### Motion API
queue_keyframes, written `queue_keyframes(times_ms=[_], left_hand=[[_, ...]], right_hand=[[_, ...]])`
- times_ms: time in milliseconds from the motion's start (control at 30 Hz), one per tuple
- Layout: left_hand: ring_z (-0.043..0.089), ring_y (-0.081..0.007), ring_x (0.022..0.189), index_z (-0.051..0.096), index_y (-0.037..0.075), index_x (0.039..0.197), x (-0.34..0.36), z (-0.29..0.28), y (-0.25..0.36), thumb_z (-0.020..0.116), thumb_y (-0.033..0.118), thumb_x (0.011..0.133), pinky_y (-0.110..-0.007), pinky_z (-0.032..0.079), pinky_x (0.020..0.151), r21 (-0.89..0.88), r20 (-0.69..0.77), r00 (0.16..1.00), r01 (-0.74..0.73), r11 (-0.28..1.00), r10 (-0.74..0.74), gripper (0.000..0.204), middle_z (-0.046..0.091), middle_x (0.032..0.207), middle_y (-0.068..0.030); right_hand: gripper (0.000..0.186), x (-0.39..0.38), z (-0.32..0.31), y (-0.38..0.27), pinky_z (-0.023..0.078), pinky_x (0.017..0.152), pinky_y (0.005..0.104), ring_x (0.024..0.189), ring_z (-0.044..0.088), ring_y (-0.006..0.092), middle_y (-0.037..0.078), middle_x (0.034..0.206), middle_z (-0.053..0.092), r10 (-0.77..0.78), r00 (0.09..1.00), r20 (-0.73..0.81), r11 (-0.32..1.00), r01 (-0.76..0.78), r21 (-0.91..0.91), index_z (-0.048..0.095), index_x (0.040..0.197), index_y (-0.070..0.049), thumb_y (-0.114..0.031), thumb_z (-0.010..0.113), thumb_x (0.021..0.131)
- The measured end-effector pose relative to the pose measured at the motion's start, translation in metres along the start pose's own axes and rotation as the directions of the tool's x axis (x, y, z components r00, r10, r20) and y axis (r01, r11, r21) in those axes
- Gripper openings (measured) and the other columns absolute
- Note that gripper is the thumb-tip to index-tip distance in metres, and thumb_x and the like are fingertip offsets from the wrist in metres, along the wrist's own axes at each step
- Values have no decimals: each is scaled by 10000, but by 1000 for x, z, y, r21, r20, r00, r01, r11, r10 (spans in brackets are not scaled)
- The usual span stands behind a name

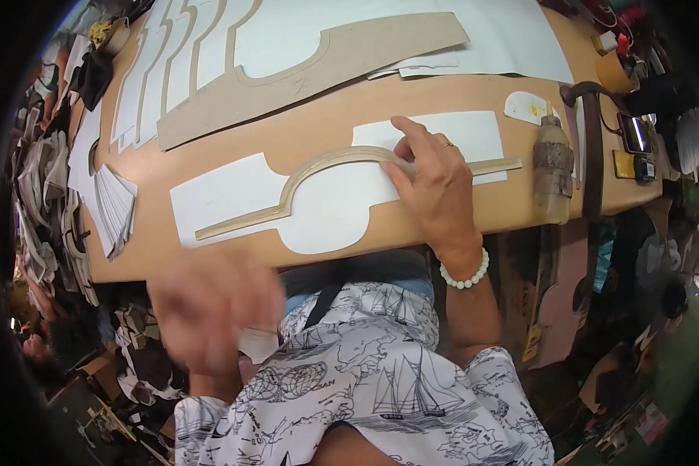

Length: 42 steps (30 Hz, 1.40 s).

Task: The person applies glue from a bottle onto the edge of a white leather strip, folds the strip onto itself to create a finished edge, hammers the bonded edge with a wooden hammer, and then uses a pencil to mark a piece of brown leather using a cardboard template.

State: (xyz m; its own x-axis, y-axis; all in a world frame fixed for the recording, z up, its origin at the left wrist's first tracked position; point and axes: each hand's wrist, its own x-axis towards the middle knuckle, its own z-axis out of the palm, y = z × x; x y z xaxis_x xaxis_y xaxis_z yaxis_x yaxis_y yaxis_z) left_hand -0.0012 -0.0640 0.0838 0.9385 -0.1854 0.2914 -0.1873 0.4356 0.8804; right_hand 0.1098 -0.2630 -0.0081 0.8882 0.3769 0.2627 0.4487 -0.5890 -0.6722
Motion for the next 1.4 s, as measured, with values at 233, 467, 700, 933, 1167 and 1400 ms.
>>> queue_keyframes(times_ms=[233,467,700,933,1167,1400], left_hand=[[625,-129,907,624,-65,1084,55,-73,-20,569,203,925,-262,486,810,572,-146,800,549,610,-582,317,677,970,-121],[677,-150,753,605,-67,1129,67,-72,-20,581,184,910,-241,554,672,90,15,558,826,557,-830,334,687,953,-168],[678,-163,742,617,-63,1107,56,-69,-5,611,150,879,-255,564,652,59,-34,569,822,566,-822,312,682,946,-169],[674,-152,776,645,-25,1073,56,-67,55,690,145,827,-258,550,744,625,-164,947,318,713,-278,302,692,886,-105],[640,-242,811,681,23,989,21,-31,22,658,-66,718,-309,522,691,978,183,981,-188,90,65,286,662,907,-115],[601,-240,846,659,5,1003,-20,-31,-54,609,49,670,-341,512,698,980,190,973,-181,-78,127,339,630,980,-98]], right_hand=[[462,3,-14,-19,464,689,352,731,603,220,56,791,630,-256,961,-104,965,260,24,570,1135,-29,-25,729,701],[492,0,-21,-20,465,728,339,730,624,198,41,788,652,-383,904,-188,914,401,66,569,1127,-21,-30,773,680],[507,-3,-16,-24,464,728,345,796,621,210,48,844,647,-465,855,-228,870,489,61,565,1131,-42,-53,788,675],[450,-29,7,-35,475,778,364,895,602,290,93,969,601,-528,837,-143,850,520,-89,621,1051,-57,-114,803,643],[389,-59,44,-38,462,843,430,998,565,348,154,1056,585,-415,910,-13,908,413,-70,631,1067,-30,-192,734,729],[268,-78,22,-18,461,699,356,810,571,263,89,896,558,-426,874,-233,887,455,85,610,994,-45,-167,698,772]])
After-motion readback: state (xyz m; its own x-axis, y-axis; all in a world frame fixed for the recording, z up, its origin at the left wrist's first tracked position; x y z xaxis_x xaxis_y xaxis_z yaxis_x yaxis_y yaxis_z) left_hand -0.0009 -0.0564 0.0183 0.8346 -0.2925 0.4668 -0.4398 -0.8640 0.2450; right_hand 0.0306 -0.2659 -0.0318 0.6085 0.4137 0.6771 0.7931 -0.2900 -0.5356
